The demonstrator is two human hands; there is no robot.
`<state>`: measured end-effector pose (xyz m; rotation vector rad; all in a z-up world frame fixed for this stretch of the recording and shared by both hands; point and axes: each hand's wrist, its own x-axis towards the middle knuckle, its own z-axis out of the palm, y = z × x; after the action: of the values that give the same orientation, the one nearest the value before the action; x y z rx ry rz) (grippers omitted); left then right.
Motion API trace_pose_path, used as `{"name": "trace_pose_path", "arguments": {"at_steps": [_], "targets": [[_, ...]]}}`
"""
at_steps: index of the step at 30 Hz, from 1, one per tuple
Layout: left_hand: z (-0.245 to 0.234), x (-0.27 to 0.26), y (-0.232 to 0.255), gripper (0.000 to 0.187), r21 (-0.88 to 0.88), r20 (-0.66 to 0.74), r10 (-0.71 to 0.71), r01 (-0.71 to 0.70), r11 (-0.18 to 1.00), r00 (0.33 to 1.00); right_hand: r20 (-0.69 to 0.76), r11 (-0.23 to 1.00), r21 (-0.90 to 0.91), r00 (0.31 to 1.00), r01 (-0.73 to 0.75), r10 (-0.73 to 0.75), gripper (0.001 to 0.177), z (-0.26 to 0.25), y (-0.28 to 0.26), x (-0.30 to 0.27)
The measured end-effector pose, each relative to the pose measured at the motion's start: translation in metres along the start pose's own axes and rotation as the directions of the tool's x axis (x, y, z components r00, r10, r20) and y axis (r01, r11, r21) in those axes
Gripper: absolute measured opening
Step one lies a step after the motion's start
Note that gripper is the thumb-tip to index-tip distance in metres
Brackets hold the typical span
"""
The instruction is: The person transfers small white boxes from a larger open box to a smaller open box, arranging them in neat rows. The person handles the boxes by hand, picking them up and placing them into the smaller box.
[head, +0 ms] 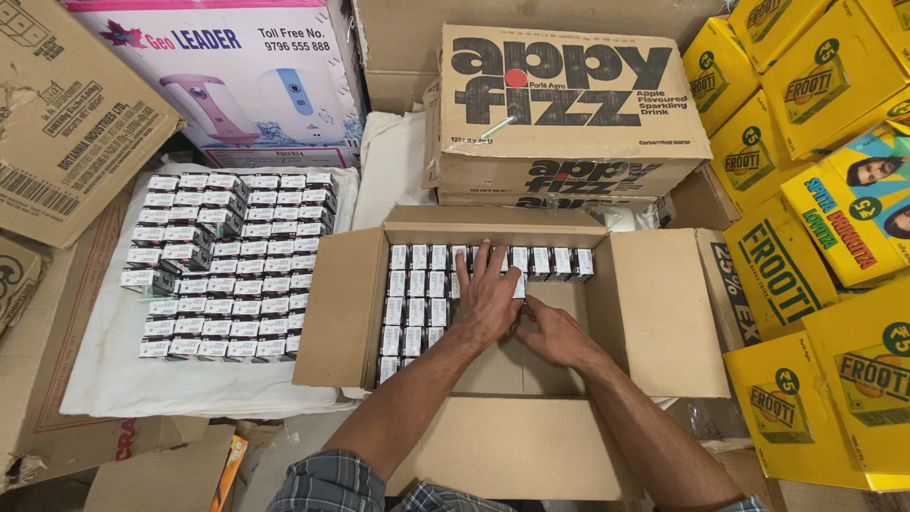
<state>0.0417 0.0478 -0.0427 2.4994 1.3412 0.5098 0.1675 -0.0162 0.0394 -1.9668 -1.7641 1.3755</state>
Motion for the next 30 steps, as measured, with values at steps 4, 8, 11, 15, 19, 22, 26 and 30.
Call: {"name": "trace_pose_path", "arguments": {"at_steps": [4, 8, 11, 15, 19, 22, 26, 30], "targets": [[0.007, 0.0, -0.006, 0.04, 0.012, 0.004, 0.036, -0.036, 0.999, 0.999, 0.0, 1.0, 0.001, 1.0, -0.012, 0.012, 0.08, 0.004, 0.02, 0.013], [0.0, -0.002, -0.005, 0.041, -0.026, 0.041, 0.043, -0.042, 0.999, 0.998, -0.023, 1.0, 0.014, 1.0, -0.016, 0.016, 0.076, 0.005, 0.02, 0.014], [-0.008, -0.005, -0.008, 0.048, -0.092, 0.107, 0.032, -0.022, 0.995, 0.994, -0.064, 0.999, 0.042, 0.998, -0.007, 0.01, 0.068, 0.008, 0.029, 0.016], [-0.001, -0.005, -0.025, 0.061, -0.144, 0.211, 0.004, 0.027, 0.989, 0.977, -0.141, 1.0, 0.011, 0.99, 0.016, -0.015, 0.056, 0.008, 0.049, 0.025], [-0.007, -0.007, -0.036, 0.065, -0.193, 0.233, -0.019, 0.065, 0.979, 0.972, -0.211, 1.0, 0.004, 0.977, 0.011, -0.01, 0.05, 0.002, 0.051, 0.018], [-0.019, -0.01, -0.045, 0.067, -0.255, 0.255, -0.038, 0.105, 0.961, 0.966, -0.311, 0.997, 0.04, 0.949, 0.062, -0.047, 0.044, 0.004, 0.058, 0.021], [-0.049, -0.017, -0.057, 0.074, -0.487, 0.211, 0.034, 0.075, 0.87, 0.977, -0.41, 0.928, 0.287, 0.906, 0.237, -0.104, 0.051, 0.008, 0.022, 0.012], [-0.1, -0.029, -0.067, 0.086, -0.622, 0.183, -0.011, 0.124, 0.773, 0.983, -0.374, 0.817, 0.451, 0.907, 0.359, -0.192, 0.076, 0.013, -0.052, -0.012]]}}
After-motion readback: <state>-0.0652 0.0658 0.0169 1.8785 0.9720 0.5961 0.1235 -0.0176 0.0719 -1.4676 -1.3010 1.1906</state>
